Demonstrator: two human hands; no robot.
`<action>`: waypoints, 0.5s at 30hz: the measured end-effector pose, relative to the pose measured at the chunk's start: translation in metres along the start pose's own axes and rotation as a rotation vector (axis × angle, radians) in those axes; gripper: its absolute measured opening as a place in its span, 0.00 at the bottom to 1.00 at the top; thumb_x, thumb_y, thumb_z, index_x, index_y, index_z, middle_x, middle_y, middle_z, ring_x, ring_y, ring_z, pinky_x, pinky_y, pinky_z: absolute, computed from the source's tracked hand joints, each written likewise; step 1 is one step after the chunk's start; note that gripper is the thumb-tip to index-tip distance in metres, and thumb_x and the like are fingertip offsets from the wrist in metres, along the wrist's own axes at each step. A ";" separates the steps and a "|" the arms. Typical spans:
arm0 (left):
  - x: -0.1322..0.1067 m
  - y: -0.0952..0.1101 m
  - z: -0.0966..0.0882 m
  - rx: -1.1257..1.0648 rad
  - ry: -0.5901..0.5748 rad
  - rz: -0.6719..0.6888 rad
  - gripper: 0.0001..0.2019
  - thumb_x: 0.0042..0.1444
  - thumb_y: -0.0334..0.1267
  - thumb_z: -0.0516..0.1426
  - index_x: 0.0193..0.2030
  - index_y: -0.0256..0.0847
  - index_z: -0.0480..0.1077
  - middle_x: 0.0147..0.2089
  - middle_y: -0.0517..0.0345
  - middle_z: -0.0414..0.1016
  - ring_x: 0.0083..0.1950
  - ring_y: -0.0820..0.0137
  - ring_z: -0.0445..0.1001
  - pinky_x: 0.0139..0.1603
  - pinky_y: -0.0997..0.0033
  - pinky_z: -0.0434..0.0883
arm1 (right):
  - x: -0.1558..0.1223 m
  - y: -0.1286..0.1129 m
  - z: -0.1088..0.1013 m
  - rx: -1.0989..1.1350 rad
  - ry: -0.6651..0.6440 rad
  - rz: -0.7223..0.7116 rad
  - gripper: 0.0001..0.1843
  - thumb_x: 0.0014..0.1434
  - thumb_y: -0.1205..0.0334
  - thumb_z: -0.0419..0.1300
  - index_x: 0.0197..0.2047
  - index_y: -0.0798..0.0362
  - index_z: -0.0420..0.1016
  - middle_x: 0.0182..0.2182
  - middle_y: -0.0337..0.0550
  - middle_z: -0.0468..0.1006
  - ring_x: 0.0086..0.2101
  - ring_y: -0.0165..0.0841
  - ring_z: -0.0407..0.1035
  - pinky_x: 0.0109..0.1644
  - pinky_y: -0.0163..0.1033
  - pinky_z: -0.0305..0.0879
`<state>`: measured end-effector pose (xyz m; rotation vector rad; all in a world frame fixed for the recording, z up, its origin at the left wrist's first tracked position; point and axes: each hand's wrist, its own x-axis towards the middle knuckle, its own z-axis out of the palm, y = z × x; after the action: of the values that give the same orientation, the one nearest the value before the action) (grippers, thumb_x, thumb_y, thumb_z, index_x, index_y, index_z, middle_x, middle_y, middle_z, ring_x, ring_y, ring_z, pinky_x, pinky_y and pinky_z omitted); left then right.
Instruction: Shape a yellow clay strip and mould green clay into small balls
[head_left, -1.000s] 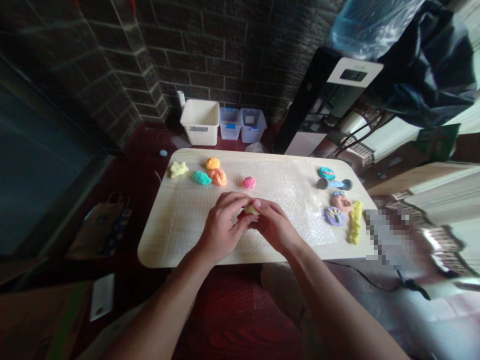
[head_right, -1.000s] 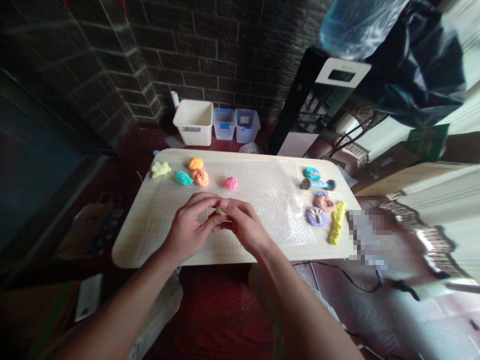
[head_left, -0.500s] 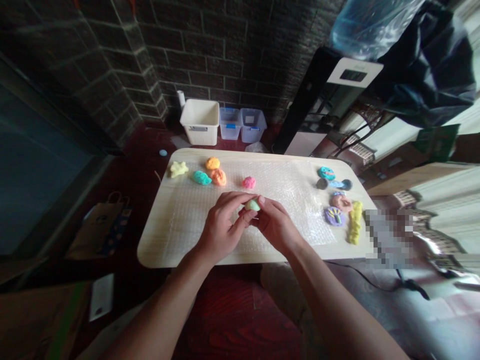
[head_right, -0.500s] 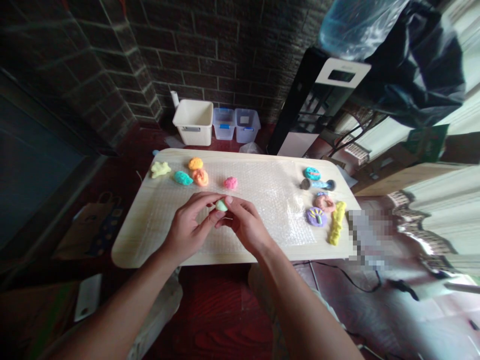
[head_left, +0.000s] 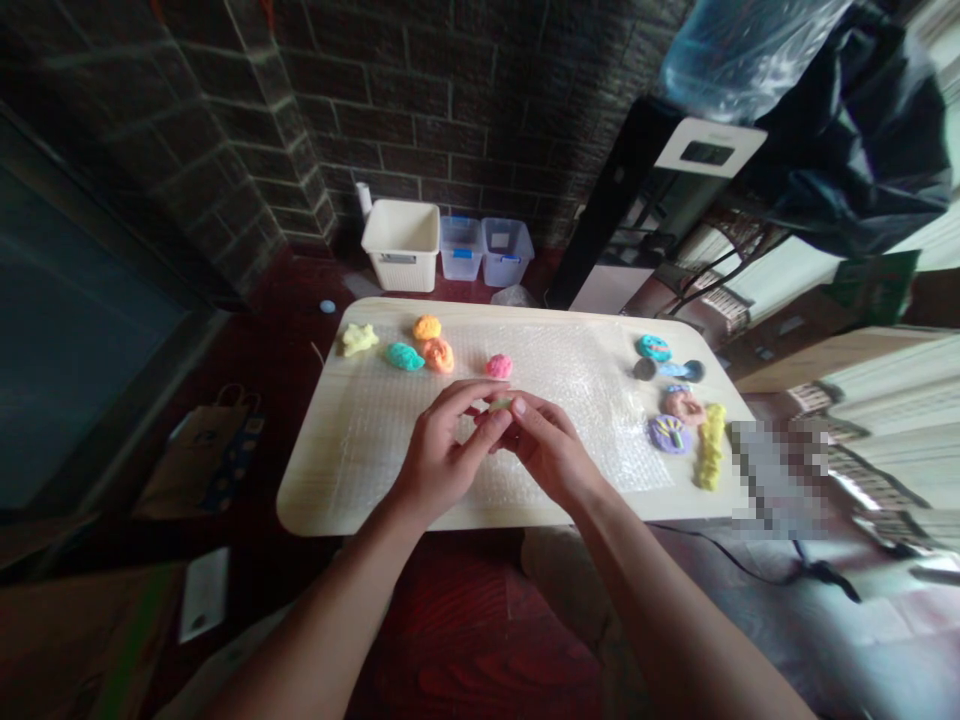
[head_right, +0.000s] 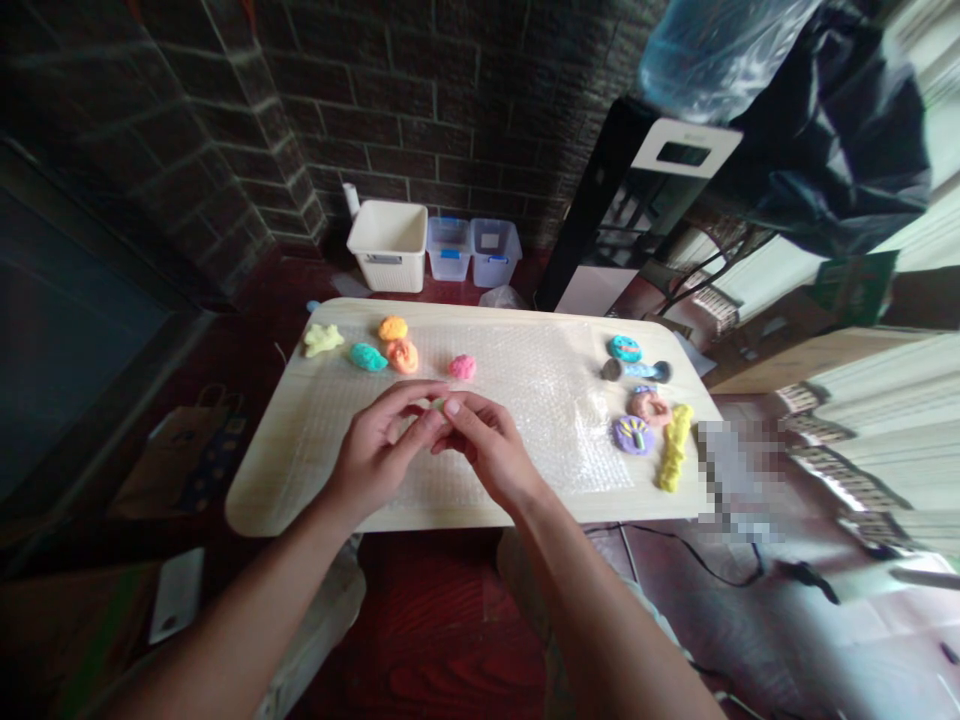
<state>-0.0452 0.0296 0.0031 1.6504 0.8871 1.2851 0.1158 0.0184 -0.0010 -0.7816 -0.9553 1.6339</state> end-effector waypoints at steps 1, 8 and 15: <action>0.001 -0.002 0.000 -0.062 0.001 -0.031 0.12 0.69 0.43 0.62 0.54 0.45 0.80 0.58 0.48 0.80 0.60 0.59 0.78 0.58 0.60 0.76 | 0.000 -0.001 0.001 0.002 -0.002 -0.005 0.15 0.65 0.49 0.70 0.44 0.52 0.83 0.36 0.43 0.81 0.34 0.32 0.74 0.40 0.38 0.72; 0.002 -0.011 -0.003 -0.227 -0.011 -0.172 0.12 0.68 0.43 0.62 0.54 0.45 0.82 0.60 0.48 0.79 0.62 0.58 0.78 0.65 0.57 0.74 | 0.000 0.000 -0.002 -0.044 -0.023 -0.029 0.14 0.65 0.54 0.71 0.49 0.51 0.80 0.34 0.41 0.82 0.33 0.31 0.77 0.41 0.37 0.72; 0.003 -0.004 -0.003 -0.291 -0.031 -0.198 0.13 0.68 0.43 0.63 0.55 0.44 0.82 0.60 0.46 0.80 0.57 0.60 0.80 0.54 0.61 0.80 | 0.000 0.001 -0.001 -0.063 0.003 -0.046 0.14 0.64 0.54 0.71 0.49 0.51 0.79 0.35 0.41 0.83 0.34 0.32 0.78 0.40 0.37 0.73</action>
<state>-0.0475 0.0345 0.0005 1.3176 0.7825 1.1868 0.1168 0.0185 -0.0023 -0.7991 -1.0198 1.5683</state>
